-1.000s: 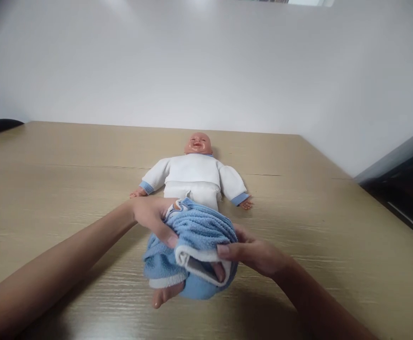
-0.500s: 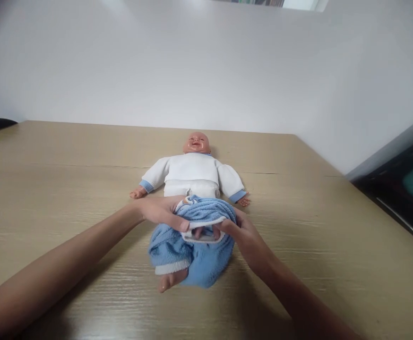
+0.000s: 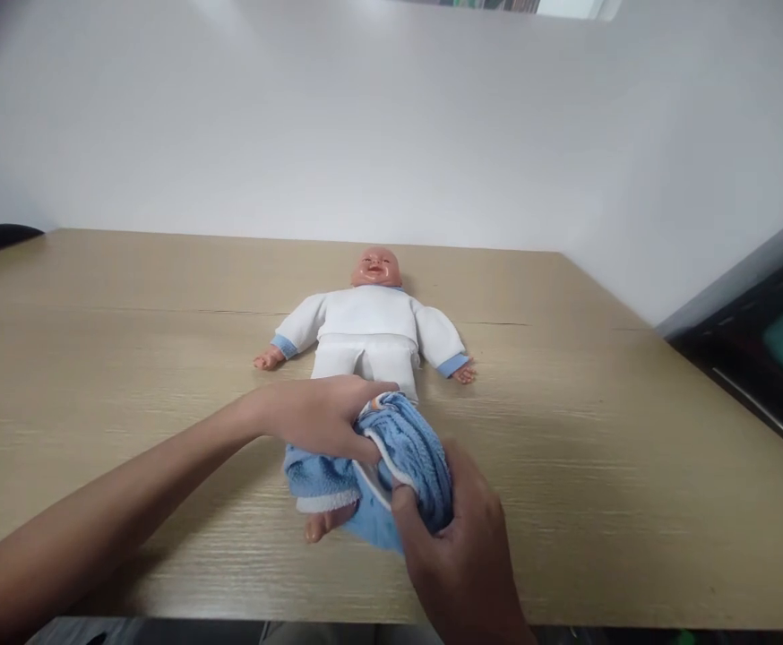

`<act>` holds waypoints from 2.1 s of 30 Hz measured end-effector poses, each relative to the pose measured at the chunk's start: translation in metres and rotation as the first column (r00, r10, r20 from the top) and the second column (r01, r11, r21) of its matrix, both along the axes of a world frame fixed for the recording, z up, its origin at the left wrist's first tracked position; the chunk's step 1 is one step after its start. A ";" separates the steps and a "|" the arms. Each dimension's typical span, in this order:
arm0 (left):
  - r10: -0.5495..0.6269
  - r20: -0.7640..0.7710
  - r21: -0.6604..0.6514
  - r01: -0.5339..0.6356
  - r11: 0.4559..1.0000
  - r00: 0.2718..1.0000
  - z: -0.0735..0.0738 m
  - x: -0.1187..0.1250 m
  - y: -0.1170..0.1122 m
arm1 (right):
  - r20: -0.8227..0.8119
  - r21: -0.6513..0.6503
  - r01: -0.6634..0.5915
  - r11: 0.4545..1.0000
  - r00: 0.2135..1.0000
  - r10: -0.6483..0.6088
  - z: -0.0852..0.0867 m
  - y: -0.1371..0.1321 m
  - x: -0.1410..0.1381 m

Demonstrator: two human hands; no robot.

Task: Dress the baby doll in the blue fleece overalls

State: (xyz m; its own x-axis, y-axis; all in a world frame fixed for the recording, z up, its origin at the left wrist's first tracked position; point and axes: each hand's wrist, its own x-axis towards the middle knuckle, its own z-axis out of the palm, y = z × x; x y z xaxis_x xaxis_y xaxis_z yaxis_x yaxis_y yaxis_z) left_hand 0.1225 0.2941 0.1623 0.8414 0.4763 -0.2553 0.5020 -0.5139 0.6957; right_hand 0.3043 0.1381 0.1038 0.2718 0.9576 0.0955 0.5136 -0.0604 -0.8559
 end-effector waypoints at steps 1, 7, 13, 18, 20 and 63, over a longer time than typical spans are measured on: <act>0.021 -0.028 0.046 -0.020 0.999 0.999 0.001 0.001 -0.003 | 0.063 0.009 0.004 1.000 0.998 -0.004 -0.001 0.000 0.003; 0.062 -0.066 0.127 -0.053 0.990 0.996 0.001 0.006 -0.021 | -0.006 -0.113 -0.033 0.993 0.999 0.032 0.003 -0.012 0.004; 0.090 -0.149 0.311 -0.040 0.950 0.985 0.000 0.011 -0.034 | -0.113 -0.201 -0.052 0.978 0.993 0.029 0.002 -0.018 -0.005; 0.015 -0.258 0.370 0.085 0.925 0.966 -0.001 0.007 -0.034 | -0.117 -0.177 -0.062 0.982 0.992 0.041 -0.008 -0.013 -0.006; -0.001 -0.290 0.356 0.109 0.928 0.957 -0.002 0.004 -0.033 | -0.035 -0.167 -0.043 0.985 0.999 0.037 -0.018 -0.014 -0.003; 0.141 0.277 -0.111 -0.114 0.987 0.951 -0.018 -0.011 -0.023 | -0.227 -0.057 -0.303 0.951 0.932 0.283 -0.035 0.026 0.067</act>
State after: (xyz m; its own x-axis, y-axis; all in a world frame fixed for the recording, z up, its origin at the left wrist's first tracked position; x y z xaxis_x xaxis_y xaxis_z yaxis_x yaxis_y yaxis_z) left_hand 0.1120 0.2710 0.1440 0.8192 0.5699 -0.0641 0.3349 -0.3847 0.8601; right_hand 0.3716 0.1638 0.0689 -0.0173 0.9996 -0.0235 0.3257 -0.0165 -0.9453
